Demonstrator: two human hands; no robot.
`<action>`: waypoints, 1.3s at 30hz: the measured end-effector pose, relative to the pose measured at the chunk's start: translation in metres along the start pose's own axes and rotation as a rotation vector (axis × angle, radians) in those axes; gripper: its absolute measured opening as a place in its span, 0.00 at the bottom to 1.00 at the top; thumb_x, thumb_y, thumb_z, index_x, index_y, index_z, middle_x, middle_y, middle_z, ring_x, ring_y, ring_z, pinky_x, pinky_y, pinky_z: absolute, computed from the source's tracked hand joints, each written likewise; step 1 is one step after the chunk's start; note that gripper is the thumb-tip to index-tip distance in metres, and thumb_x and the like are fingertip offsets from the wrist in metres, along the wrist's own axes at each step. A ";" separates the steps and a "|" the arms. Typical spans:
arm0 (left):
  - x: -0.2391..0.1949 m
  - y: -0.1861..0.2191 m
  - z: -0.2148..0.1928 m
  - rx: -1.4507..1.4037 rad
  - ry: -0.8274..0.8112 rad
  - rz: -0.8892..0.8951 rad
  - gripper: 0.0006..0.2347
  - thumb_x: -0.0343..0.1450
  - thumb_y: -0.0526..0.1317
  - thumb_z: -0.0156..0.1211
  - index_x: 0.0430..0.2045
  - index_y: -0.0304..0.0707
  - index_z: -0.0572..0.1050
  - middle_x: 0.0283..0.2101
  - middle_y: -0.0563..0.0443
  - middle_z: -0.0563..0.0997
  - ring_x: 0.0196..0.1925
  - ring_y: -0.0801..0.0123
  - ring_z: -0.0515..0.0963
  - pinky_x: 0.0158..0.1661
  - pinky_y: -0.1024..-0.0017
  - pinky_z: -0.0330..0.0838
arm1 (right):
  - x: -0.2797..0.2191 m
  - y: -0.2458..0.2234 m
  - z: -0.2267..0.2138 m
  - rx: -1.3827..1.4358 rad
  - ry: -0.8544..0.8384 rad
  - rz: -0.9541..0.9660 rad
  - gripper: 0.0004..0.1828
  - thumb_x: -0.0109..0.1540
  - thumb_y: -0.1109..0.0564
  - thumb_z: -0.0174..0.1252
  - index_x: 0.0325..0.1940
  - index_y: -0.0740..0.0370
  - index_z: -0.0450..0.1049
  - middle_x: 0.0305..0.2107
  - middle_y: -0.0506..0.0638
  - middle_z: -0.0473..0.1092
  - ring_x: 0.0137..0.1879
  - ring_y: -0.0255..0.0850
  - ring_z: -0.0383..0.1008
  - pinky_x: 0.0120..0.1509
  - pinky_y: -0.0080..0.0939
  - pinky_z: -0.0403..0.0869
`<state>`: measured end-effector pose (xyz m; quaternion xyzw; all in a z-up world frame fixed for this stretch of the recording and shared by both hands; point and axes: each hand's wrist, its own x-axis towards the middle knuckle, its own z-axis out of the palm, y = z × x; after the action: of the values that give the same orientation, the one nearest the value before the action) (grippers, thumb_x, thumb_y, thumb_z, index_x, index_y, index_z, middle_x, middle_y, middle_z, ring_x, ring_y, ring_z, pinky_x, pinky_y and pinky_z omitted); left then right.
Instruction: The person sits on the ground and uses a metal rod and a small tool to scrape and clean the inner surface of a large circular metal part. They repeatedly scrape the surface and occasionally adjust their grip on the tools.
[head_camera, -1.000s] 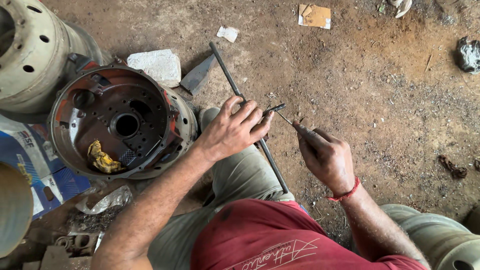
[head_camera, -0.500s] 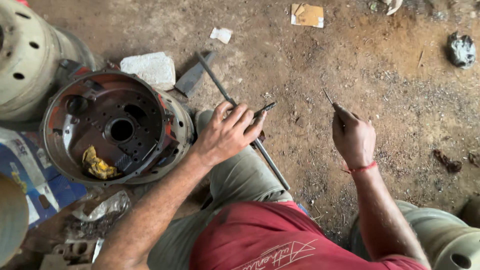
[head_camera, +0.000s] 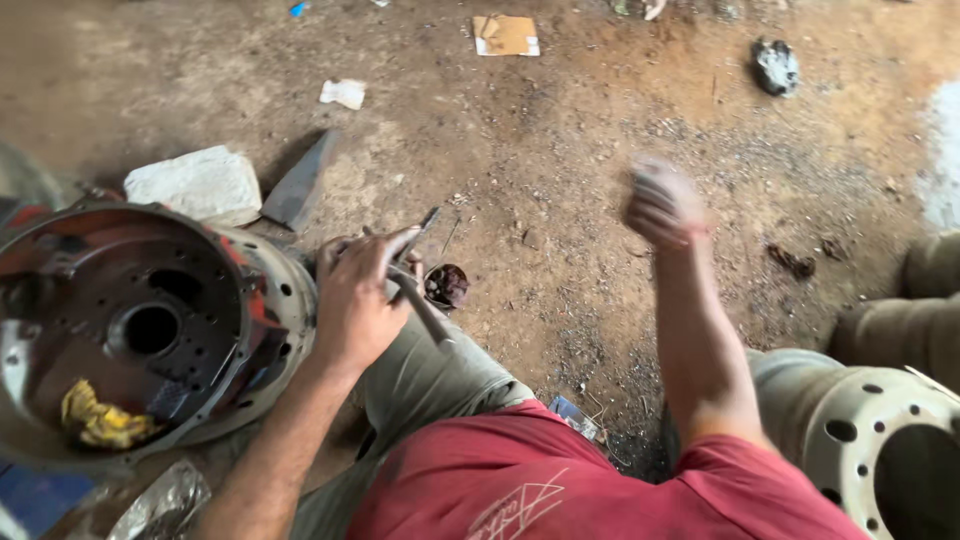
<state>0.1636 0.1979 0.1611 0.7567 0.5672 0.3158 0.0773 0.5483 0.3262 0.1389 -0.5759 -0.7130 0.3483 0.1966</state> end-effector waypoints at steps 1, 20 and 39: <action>-0.001 0.001 -0.001 -0.016 -0.009 -0.034 0.18 0.71 0.38 0.71 0.54 0.39 0.73 0.40 0.46 0.83 0.44 0.61 0.82 0.54 0.54 0.65 | 0.019 0.028 0.025 -0.299 -0.030 0.045 0.11 0.70 0.55 0.54 0.49 0.65 0.77 0.25 0.53 0.73 0.28 0.41 0.71 0.31 0.40 0.69; 0.008 0.007 0.029 -2.199 0.355 -0.894 0.09 0.74 0.42 0.62 0.36 0.36 0.71 0.31 0.50 0.77 0.33 0.66 0.81 0.43 0.64 0.82 | -0.040 -0.132 0.082 -0.133 0.207 -0.689 0.21 0.65 0.62 0.62 0.64 0.54 0.76 0.32 0.54 0.75 0.29 0.43 0.75 0.32 0.44 0.74; 0.006 0.024 0.036 -1.955 0.357 -0.866 0.09 0.74 0.40 0.61 0.41 0.36 0.70 0.34 0.48 0.75 0.34 0.66 0.78 0.44 0.58 0.81 | -0.052 -0.140 0.083 -0.191 0.159 -0.637 0.24 0.64 0.61 0.62 0.65 0.49 0.76 0.29 0.50 0.73 0.24 0.41 0.73 0.28 0.44 0.73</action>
<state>0.2040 0.2038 0.1463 0.0462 0.2920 0.6827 0.6682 0.4098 0.2414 0.1899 -0.3653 -0.8689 0.1548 0.2959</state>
